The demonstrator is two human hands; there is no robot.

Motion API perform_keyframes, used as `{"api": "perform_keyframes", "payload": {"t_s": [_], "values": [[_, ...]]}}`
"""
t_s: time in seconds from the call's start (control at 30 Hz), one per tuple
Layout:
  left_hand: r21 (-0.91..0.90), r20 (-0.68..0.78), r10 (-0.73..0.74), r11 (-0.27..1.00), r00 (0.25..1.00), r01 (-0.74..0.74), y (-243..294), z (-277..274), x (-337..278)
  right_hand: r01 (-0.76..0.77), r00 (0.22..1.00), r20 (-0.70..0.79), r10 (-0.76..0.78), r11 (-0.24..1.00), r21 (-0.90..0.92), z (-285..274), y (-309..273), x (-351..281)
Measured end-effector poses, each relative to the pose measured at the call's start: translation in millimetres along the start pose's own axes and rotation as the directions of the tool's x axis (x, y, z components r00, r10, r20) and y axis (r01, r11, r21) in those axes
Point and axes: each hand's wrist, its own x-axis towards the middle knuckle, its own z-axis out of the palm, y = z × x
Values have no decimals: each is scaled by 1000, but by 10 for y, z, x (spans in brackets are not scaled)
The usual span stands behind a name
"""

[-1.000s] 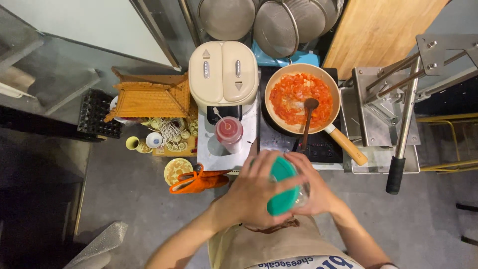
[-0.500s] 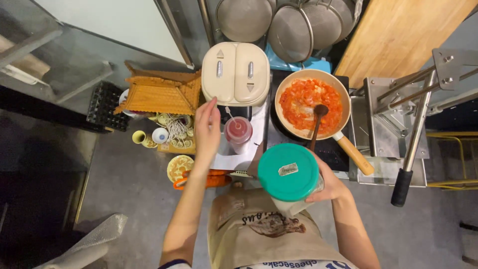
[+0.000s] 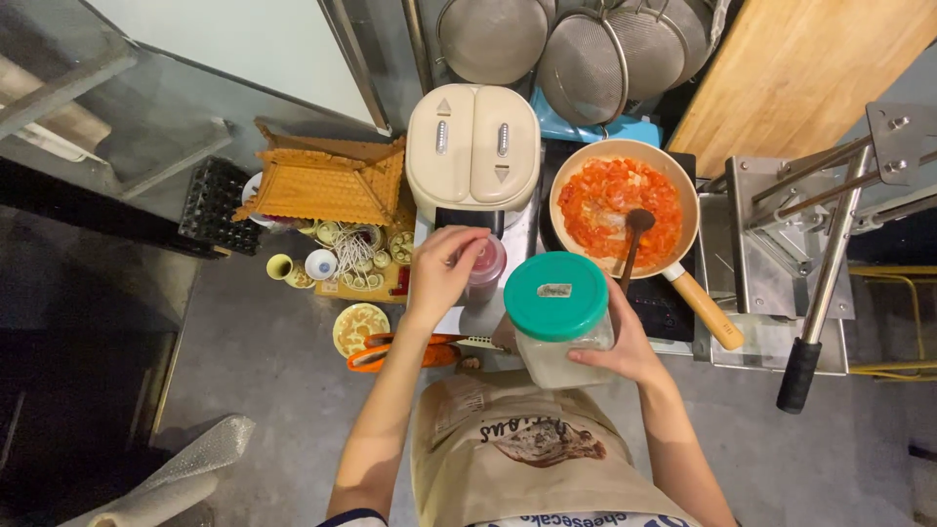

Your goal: The person squeezes red sauce from a squeeze bottle into a pan on an induction cooktop, then stirs the sauce with a spoon. They briefly walk to another counter, return with a jar, spoon a white powdery ingredient from the jar into the pan, and continue stirring the sauce.

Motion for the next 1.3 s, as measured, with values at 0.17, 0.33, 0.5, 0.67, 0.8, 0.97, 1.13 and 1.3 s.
{"api": "perform_keyframes", "payload": {"t_s": [0.17, 0.33, 0.5, 0.67, 0.8, 0.97, 1.13, 1.3], "values": [[62, -48, 191, 980, 980, -188, -92, 15, -96, -9, 999, -53, 9, 1000, 4, 53, 48, 13], [153, -110, 298, 948, 948, -280, -152, 101, -122, 33, 994, -106, -36, 999, -33, 112, -30, -67], [309, 8, 249, 920, 969, -239, -26, -65, -254, 73, 989, -125, -77, 997, -34, 205, 38, -223], [82, 219, 212, 968, 952, -235, 720, -392, -563, 214, 974, -31, -226, 953, -215, 548, -397, -162], [177, 576, -3, 977, 818, -121, 1031, -686, -580, 330, 943, 67, -326, 892, -310, 969, -673, -79], [275, 611, -89, 956, 786, -105, 979, -1070, -635, 360, 932, 130, -337, 896, -260, 1079, -705, 82], [281, 561, -102, 957, 822, -73, 791, -1322, -621, 134, 954, -177, -240, 876, -463, 1050, 80, 801], [214, 632, 45, 949, 774, -230, 738, -1366, -597, 37, 936, -319, -150, 941, -335, 1537, 432, 1023]]}}
